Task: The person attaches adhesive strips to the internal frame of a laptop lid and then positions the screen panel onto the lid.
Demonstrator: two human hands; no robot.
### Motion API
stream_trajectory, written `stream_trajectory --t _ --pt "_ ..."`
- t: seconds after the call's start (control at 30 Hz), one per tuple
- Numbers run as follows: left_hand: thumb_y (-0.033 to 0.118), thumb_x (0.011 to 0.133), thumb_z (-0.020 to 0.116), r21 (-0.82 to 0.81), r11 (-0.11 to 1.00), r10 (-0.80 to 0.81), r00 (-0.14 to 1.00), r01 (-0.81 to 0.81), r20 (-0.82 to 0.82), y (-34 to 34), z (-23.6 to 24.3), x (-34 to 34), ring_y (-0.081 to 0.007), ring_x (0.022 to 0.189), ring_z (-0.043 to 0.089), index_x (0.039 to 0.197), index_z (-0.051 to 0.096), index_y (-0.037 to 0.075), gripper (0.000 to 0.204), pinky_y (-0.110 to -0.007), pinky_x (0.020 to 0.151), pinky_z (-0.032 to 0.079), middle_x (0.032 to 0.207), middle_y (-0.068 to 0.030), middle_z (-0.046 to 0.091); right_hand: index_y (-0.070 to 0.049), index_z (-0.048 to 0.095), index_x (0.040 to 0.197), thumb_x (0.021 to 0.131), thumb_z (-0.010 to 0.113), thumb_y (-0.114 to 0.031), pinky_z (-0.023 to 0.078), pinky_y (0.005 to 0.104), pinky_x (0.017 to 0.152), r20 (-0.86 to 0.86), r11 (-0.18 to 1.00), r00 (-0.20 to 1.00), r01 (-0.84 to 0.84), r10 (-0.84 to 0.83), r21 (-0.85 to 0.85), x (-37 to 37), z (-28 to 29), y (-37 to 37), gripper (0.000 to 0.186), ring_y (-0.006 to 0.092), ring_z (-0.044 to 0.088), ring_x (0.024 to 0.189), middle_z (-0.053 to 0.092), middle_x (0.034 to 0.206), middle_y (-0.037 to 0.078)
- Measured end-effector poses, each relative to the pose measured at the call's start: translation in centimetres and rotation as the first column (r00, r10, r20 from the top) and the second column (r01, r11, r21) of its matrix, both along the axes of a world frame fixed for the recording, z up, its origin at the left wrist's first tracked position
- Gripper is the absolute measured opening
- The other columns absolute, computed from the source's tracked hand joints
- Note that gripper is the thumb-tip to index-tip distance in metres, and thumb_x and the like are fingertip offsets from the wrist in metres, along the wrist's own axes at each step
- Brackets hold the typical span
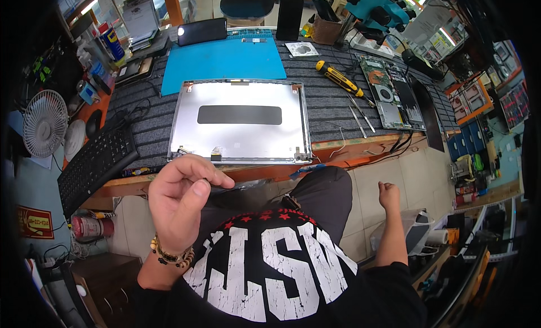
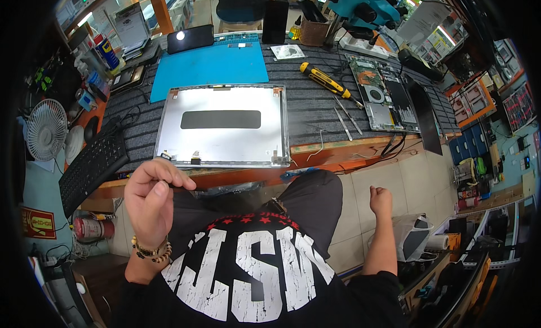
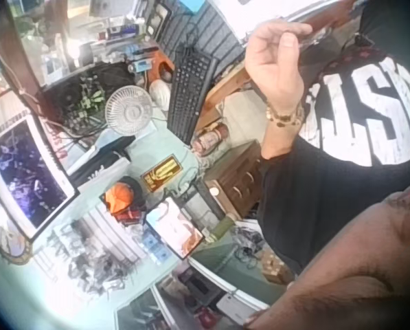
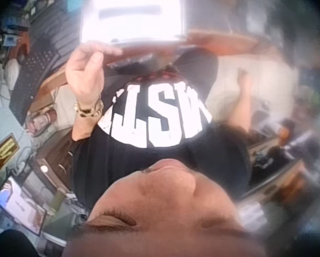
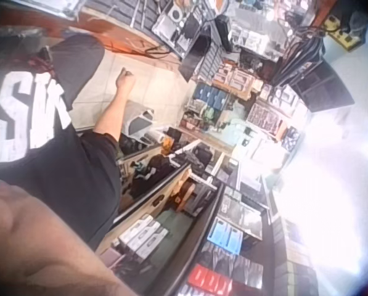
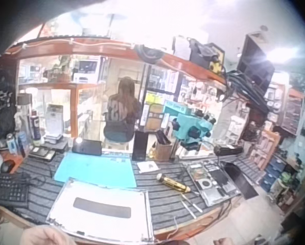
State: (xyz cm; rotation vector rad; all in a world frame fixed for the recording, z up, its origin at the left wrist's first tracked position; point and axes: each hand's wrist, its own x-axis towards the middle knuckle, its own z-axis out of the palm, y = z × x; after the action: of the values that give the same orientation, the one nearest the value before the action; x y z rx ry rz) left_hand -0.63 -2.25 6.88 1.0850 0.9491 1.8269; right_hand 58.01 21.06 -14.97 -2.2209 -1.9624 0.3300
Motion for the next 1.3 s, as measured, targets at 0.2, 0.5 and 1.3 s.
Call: stream_trajectory --t 0.2,0.5,1.3 --pt "0.005 0.110 0.065 -0.044 0.999 0.029 0.999 -0.030 -0.027 0.3 0.9 0.3 -0.0217 0.108 0.074 0.119 0.066 -0.006 0.014 -0.039 0.100 0.060 0.111 -0.0127 0.072 0.005 0.075 0.095 0.099 0.079 -0.024 0.061 0.0577 0.087 0.072 0.996 0.997 0.014 -0.021 0.093 5.8 -7.7 0.4 0.030 0.0514 0.076 0.096 0.078 0.100 0.032" --pt "0.007 0.113 0.064 -0.055 0.998 0.038 0.999 -0.039 -0.026 0.8 0.6 0.2 -0.0200 0.111 0.075 0.124 0.066 -0.005 0.016 -0.036 0.103 0.058 0.117 -0.0128 0.074 0.004 0.078 0.106 0.099 0.069 -0.021 0.062 0.0504 0.055 0.032 0.991 0.993 0.117 -0.115 -0.071 11.1 -11.7 1.6 0.028 0.0407 0.077 0.065 0.077 0.080 0.026" --pt "0.015 0.114 0.058 -0.029 0.999 0.038 0.993 -0.042 -0.109 0.4 -1.6 -0.6 -0.0261 0.109 0.067 0.126 0.060 -0.004 0.023 -0.044 0.104 0.056 0.117 -0.0132 0.059 0.002 0.075 0.097 0.103 0.075 -0.018 0.057 0.0443 0.074 -0.289 0.998 0.956 0.036 -0.051 -0.055 0.7 -3.1 0.2 0.021 0.0288 0.070 0.074 0.073 0.079 0.016"
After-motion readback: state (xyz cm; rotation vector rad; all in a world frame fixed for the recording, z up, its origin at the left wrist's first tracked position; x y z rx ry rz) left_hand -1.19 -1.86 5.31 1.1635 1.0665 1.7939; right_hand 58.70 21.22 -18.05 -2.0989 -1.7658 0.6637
